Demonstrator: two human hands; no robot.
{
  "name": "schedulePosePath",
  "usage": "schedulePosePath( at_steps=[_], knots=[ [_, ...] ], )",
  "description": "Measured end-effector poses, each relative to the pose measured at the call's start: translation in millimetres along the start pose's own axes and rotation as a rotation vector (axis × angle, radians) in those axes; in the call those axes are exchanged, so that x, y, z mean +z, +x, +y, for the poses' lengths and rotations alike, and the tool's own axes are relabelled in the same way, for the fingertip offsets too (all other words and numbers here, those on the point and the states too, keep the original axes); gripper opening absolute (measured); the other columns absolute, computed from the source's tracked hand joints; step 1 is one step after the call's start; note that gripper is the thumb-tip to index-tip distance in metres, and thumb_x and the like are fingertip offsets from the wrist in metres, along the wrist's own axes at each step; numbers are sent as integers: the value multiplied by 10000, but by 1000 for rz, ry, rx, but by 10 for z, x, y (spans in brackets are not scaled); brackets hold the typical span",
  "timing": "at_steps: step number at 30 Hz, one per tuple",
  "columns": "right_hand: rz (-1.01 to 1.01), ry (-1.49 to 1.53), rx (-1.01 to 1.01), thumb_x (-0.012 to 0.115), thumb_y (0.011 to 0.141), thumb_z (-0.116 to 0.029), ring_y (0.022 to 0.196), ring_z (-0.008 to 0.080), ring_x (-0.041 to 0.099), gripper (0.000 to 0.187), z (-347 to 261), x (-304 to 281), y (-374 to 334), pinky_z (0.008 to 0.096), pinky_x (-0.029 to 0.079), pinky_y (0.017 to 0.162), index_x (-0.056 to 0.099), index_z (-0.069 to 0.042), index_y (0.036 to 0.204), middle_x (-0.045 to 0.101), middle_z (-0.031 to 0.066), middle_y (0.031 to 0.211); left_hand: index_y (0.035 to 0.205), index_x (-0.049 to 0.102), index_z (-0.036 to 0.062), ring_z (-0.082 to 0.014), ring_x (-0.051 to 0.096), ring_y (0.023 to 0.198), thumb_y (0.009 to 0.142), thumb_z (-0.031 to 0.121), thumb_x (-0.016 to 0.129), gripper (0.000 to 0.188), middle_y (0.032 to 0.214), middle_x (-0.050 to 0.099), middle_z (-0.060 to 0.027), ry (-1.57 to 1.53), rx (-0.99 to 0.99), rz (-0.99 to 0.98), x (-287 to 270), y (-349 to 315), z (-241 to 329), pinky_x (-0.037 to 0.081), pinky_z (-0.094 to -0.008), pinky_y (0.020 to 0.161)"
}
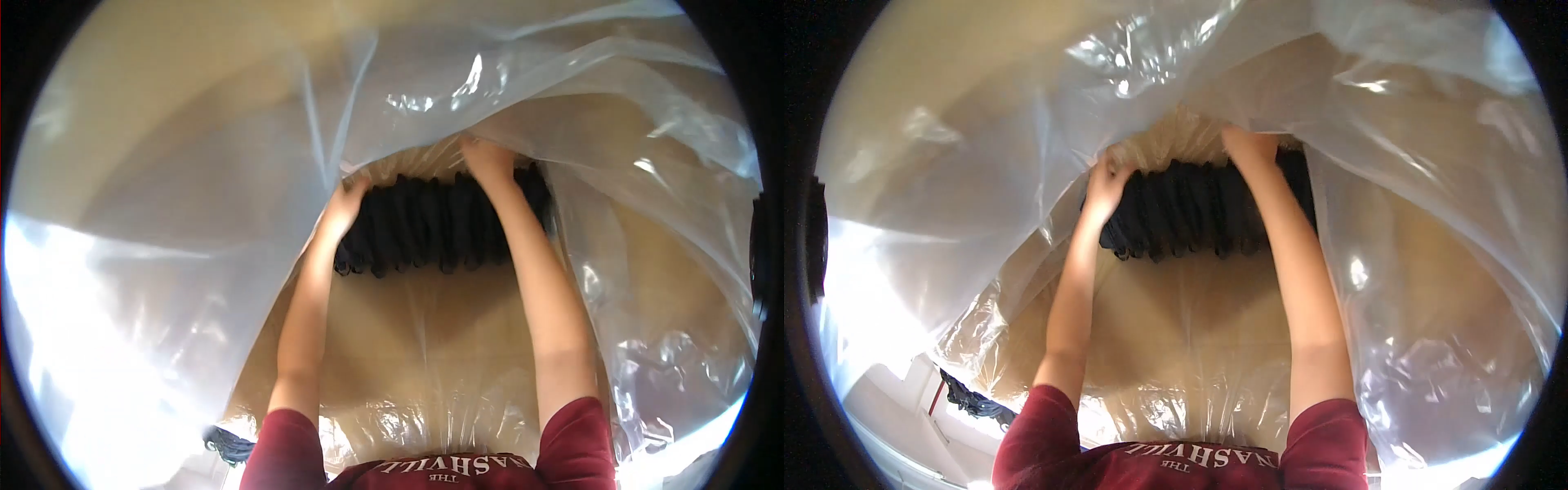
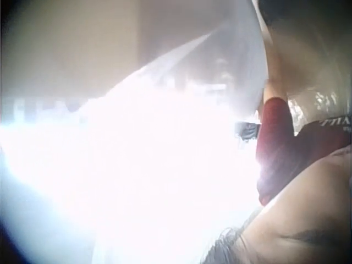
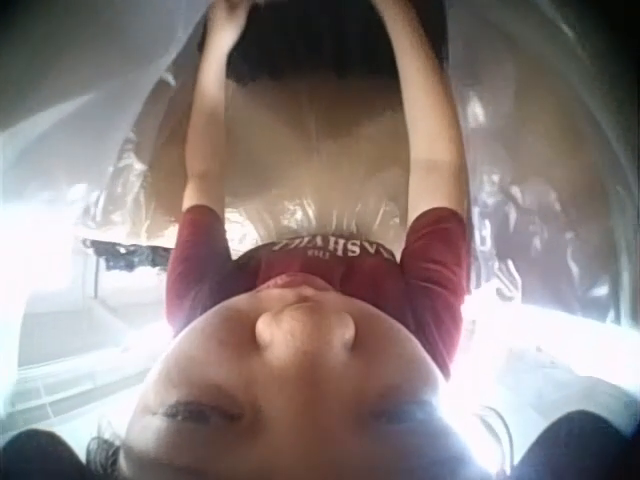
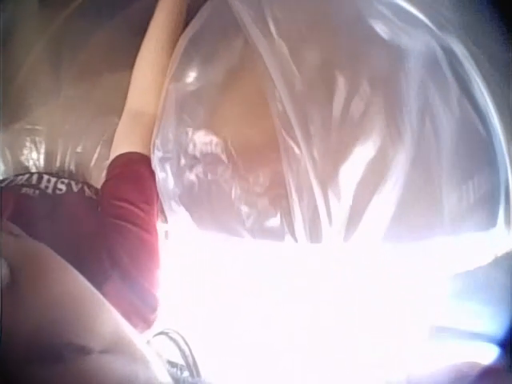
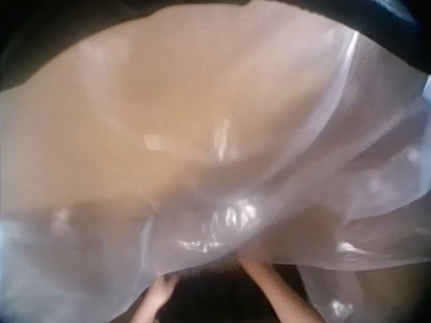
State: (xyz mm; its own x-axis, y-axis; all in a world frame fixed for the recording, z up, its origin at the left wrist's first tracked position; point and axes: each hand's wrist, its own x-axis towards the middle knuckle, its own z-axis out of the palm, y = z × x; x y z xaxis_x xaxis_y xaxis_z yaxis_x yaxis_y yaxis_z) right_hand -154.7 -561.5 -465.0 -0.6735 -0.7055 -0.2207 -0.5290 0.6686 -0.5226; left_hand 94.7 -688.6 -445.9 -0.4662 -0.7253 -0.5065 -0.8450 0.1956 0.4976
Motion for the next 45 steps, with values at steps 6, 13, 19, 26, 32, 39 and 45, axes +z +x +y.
schedulePosePath(
  at_steps=[6,13,19,26,32,39,45],
  knots=[
    [-873,92,-31,623,817,-341,995,338,596,384,-1079,-1430,-265,417,466,856,639,-26,1037,641,172,1020,1343,398,25,-337,329,1305,829,36,597,551,1418,318,-195,221,484,567,-1400,-857,1155,223,-424,1083],
    [141,364,-179,621,821,-190,881,306,599,194,-1606,-3049,-380,354,470,802,633,-75,977,631,130,860,1390,363,137,-359,201,1365,888,194,556,541,1489,261,-115,381,654,950,-2511,-559,1877,121,-503,1096],
    [696,-328,-437,630,845,-240,1145,286,482,346,-1518,-3554,209,375,410,934,576,-224,1187,474,99,1264,1086,629,123,-207,547,991,880,276,589,259,1010,646,-29,345,694,640,-3377,-351,1735,318,-360,952],
    [353,-520,-632,462,897,-218,943,365,578,247,-406,-3631,1530,465,437,842,649,-93,1001,614,207,1008,919,594,8,-220,543,695,928,320,515,323,783,645,-95,-9,617,415,-3648,-4,1714,421,-246,660],
    [270,-159,-294,530,868,-202,1031,372,526,253,-786,-3762,1017,436,401,925,611,-85,1077,574,221,1056,1010,655,69,-236,609,851,847,485,537,462,890,665,-105,353,154,281,-4167,449,1456,446,-343,771],
    [434,-22,-406,613,865,-239,1224,282,439,371,-689,-4614,-1582,391,378,990,560,-218,1232,438,114,1316,1084,607,150,-316,495,1121,775,292,616,339,1124,593,-113,372,473,1017,-3745,-159,1800,384,-425,939],
    [504,386,136,583,879,-177,846,140,584,291,477,-4776,-3853,291,469,766,594,-119,1164,607,76,1008,1129,551,5,-179,530,1109,916,97,539,232,1189,562,-101,-330,775,201,-2247,-2587,2653,404,-310,969]
  ],
)
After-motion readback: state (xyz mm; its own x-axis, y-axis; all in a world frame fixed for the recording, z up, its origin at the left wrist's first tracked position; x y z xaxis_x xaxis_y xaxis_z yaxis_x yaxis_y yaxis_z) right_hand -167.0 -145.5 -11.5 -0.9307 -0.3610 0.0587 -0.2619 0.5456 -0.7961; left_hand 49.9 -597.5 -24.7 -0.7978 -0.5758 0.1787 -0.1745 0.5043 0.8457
